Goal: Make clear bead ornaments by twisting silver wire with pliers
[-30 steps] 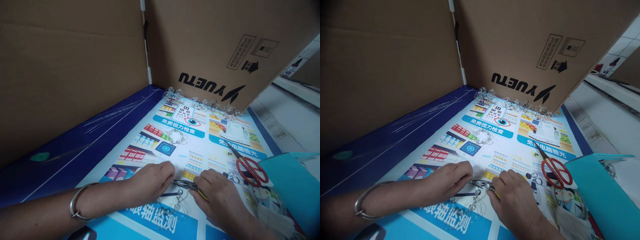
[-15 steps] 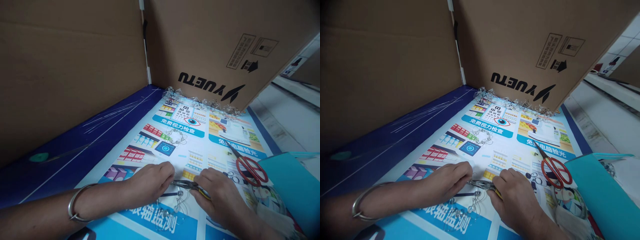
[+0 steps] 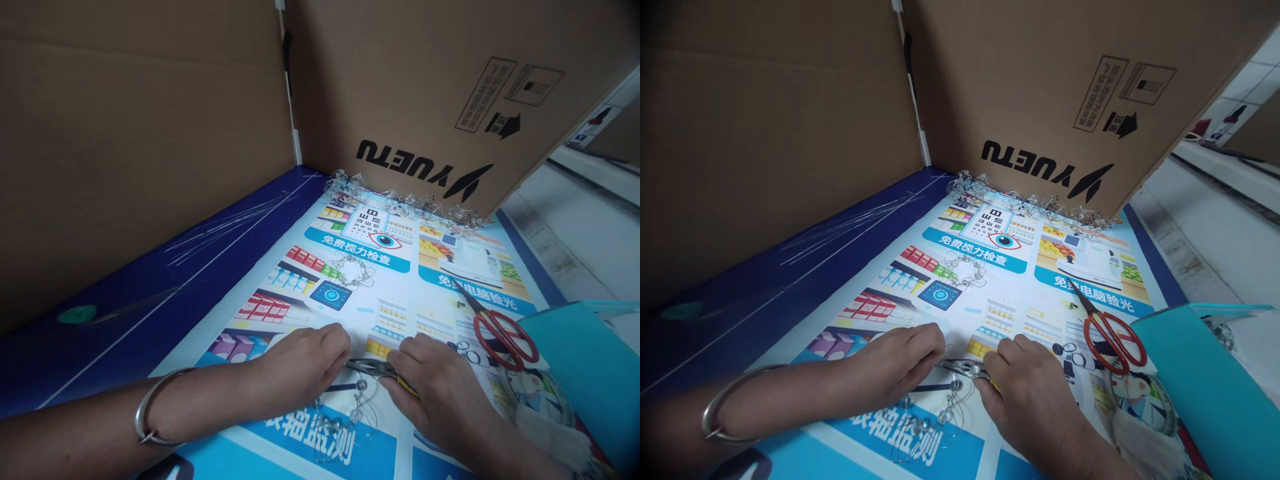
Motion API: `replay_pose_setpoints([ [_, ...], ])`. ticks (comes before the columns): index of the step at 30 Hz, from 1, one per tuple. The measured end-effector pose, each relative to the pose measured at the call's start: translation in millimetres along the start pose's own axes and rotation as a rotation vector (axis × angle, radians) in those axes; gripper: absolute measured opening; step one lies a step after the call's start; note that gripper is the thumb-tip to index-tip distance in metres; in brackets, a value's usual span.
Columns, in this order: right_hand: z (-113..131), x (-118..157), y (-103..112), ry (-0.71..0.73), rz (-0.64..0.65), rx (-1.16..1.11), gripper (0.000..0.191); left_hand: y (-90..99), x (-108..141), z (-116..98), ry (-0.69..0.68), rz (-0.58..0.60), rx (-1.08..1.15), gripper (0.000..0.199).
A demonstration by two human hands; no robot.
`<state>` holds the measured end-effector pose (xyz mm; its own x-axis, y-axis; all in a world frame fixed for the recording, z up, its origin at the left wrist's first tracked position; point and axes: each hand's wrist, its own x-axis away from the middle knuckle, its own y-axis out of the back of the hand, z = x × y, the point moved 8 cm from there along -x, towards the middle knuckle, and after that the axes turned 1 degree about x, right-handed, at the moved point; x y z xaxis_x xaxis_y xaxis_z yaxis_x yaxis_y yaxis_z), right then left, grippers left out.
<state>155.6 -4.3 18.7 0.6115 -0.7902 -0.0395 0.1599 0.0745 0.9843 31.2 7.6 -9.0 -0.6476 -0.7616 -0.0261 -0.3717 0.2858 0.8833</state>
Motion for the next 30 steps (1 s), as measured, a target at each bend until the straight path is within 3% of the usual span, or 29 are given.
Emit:
replay_pose_setpoints([
  [14, 3.4, 1.2, -1.4, 0.046, -0.015, 0.047, 0.012, 1.1, -0.4, -1.3, -0.007, 0.0, -0.04, 0.015],
  [30, -6.5, 3.7, -0.2, -0.048, 0.041, -0.047, 0.012, -2.6, 3.7, 1.4, -0.05, 0.004, 0.015, 0.014],
])
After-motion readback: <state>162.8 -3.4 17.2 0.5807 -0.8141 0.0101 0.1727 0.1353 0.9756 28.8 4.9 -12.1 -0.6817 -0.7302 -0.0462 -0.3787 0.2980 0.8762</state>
